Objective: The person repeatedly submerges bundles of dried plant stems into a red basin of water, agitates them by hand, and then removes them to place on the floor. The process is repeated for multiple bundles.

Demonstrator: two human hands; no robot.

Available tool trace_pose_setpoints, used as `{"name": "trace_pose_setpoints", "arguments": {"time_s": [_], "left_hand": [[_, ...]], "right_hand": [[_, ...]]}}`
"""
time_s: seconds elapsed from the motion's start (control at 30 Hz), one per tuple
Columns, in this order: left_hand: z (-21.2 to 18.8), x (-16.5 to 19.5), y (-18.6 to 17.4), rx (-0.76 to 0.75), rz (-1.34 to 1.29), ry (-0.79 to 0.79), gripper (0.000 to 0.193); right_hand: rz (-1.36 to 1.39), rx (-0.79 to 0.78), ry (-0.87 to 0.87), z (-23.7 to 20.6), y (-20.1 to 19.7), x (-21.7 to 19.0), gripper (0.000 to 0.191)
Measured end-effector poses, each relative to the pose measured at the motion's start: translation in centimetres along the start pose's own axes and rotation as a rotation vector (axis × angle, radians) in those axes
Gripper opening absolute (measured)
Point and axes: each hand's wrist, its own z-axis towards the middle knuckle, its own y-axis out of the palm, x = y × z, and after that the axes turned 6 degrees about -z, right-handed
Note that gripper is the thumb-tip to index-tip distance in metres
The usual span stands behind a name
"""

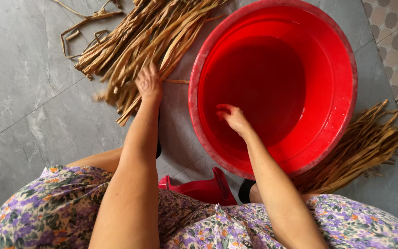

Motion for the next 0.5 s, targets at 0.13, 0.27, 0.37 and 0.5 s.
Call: {"name": "trace_pose_setpoints", "arguments": {"time_s": [0.13, 0.27, 0.37, 0.5], "left_hand": [[0.2, -0.6, -0.6, -0.194, 0.029, -0.149, 0.02], [2.9, -2.0, -3.9, -0.519, 0.17, 0.479, 0.023], [5.1, -3.1, -7.7, -0.7, -0.411, -0.054, 0.03], [5.6, -4.1, -12.4, -0.824, -1.084, -0.269, 0.025]], "right_hand": [[0.04, -0.005, 0.001, -0.6, 0.0, 0.5, 0.039], [0.056, 0.017, -0.013, -1.1, -0.8, 0.6, 0.039], [0.17, 0.007, 0.01, -1.5, -1.6, 0.5, 0.038], [0.209, -0.005, 0.03, -2.2, -2.1, 0.2, 0.038]]}}
